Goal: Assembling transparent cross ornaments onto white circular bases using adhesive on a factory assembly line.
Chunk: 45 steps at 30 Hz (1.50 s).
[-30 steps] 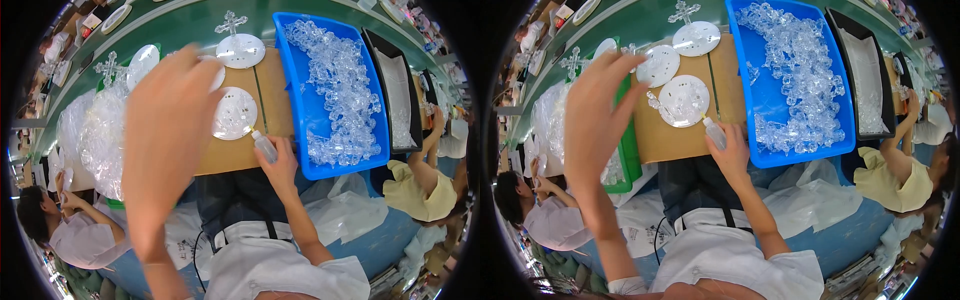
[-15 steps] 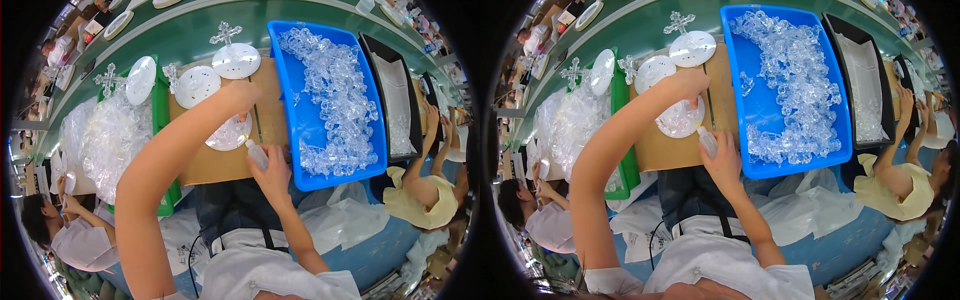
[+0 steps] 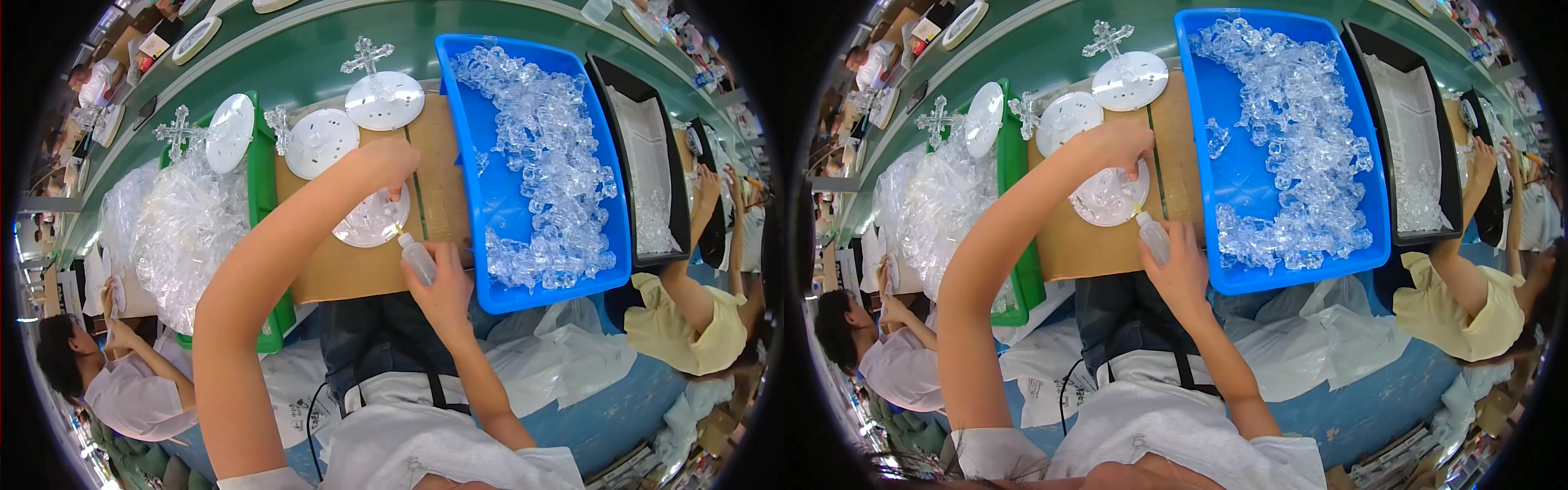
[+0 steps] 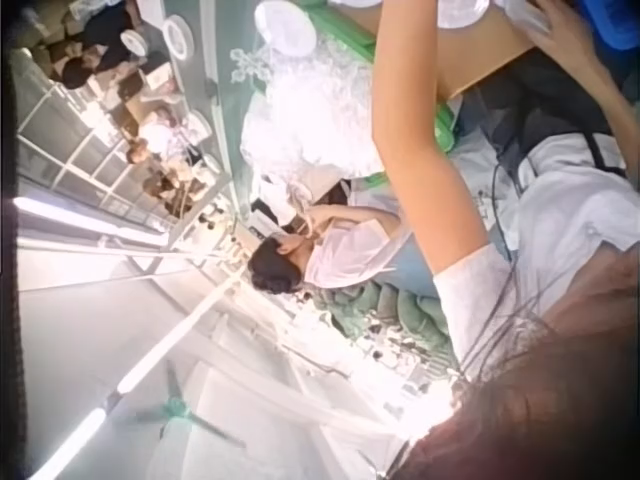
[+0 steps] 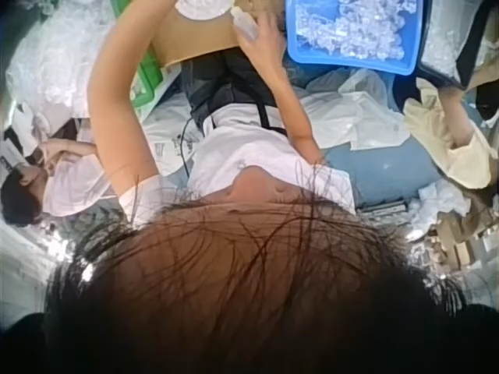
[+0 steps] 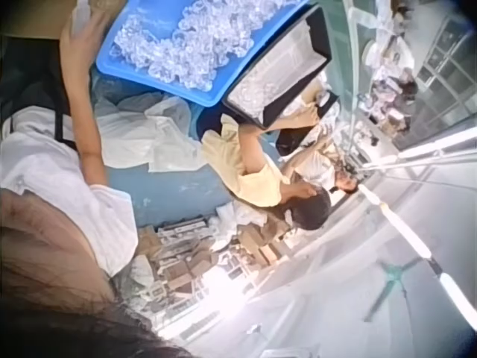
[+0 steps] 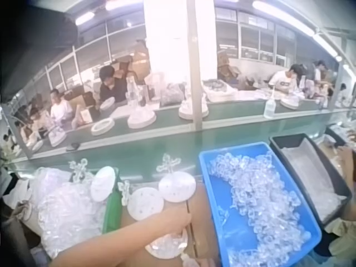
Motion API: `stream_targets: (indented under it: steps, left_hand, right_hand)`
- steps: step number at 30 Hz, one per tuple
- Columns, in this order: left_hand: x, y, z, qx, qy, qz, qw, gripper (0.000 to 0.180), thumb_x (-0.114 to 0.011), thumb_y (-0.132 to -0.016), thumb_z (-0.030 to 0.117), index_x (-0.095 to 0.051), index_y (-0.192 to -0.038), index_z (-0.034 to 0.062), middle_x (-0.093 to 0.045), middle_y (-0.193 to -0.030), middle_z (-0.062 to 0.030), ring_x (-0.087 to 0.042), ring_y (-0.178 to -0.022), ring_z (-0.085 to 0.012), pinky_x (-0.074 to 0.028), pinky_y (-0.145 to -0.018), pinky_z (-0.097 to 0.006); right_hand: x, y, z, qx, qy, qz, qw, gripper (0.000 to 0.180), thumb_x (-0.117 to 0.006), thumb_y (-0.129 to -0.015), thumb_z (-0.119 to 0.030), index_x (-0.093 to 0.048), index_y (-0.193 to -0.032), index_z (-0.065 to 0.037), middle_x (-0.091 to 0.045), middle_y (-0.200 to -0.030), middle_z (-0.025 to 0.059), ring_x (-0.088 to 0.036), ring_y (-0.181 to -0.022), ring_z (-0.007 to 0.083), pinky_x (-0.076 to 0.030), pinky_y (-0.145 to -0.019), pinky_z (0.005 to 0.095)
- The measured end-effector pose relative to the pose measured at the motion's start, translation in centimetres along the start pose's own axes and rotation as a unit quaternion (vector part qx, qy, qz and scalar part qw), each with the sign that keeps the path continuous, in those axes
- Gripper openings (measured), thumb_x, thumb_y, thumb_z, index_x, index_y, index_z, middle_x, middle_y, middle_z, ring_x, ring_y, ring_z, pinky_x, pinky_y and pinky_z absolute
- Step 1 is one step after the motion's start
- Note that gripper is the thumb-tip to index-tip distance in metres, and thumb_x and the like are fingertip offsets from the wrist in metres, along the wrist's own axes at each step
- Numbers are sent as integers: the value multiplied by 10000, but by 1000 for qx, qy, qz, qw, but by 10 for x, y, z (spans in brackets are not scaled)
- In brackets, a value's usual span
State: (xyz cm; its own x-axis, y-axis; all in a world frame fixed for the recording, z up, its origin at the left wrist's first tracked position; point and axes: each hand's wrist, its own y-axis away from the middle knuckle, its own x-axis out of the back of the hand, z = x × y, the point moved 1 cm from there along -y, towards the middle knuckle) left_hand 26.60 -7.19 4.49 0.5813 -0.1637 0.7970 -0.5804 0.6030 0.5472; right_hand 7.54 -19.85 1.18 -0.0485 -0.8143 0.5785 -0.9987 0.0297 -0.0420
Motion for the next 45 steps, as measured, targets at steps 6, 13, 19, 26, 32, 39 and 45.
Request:
stream_targets:
  steps: [6, 13, 19, 26, 32, 39, 45]
  left_hand:
    - [3, 1, 1, 3, -10, -8, 1000, 405, -838, -535, 121, -695, -899, 16, -683, -828, -139, -655, -842, -322, -521, -682, -417]
    - [47, 95, 74, -21, 8, 410, 912, 220, -702, -725, 157, -684, -918, 54, -592, -768, -133, -607, -724, -313, -477, -619, -400]
    - [-80, 198, 141, 195, 169, 495, 830, 213, -669, -778, 80, -652, -986, 40, -531, -705, -110, -562, -651, -272, -442, -546, -371]
    - [-166, 156, 93, 236, 160, 510, 811, 462, -616, -819, 70, -514, -1269, 61, -459, -1283, -196, -418, -1211, -396, -393, -949, -435]
    - [-171, 137, 56, 200, 157, 474, 843, 507, -586, -855, 142, -448, -1337, 71, -315, -1444, -176, -276, -1325, -412, -301, -1047, -470]
    - [-174, 134, 63, 184, 120, 466, 857, 549, -624, -835, 231, -450, -1320, 41, -334, -1422, -198, -317, -1307, -392, -275, -1042, -522]
    - [-175, 124, 88, 195, 150, 479, 843, 590, -634, -826, 284, -444, -1327, 38, -418, -1300, -243, -351, -1283, -379, -264, -1049, -520]
  right_hand:
    - [-4, -2, -2, 17, 8, 19, 1000, 319, -724, -748, -227, -562, -975, -73, -574, -914, 94, -604, -798, 290, -484, -642, 363]
    - [6, 9, -3, 18, -39, 11, 999, 305, -726, -736, -186, -578, -972, -61, -586, -904, 100, -603, -781, 265, -481, -668, 340]
    - [-2, 6, -5, 8, -1, -3, 1000, 292, -719, -744, -187, -578, -961, -52, -579, -880, 102, -595, -775, 274, -473, -655, 341]
    - [-5, 6, -7, 24, 43, -11, 999, 290, -716, -748, -205, -575, -948, -49, -566, -860, 98, -583, -771, 282, -464, -653, 348]
    - [-4, 13, -10, 22, 42, -9, 999, 292, -723, -745, -198, -578, -948, -47, -571, -860, 94, -584, -760, 261, -462, -651, 336]
    - [-1, 12, -9, 13, 50, 1, 999, 303, -728, -746, -176, -582, -970, -35, -574, -849, 80, -564, -725, 214, -457, -652, 308]
    - [2, 20, -8, -2, 45, 7, 999, 296, -724, -749, -172, -583, -967, -31, -581, -859, 76, -558, -715, 205, -456, -651, 302]
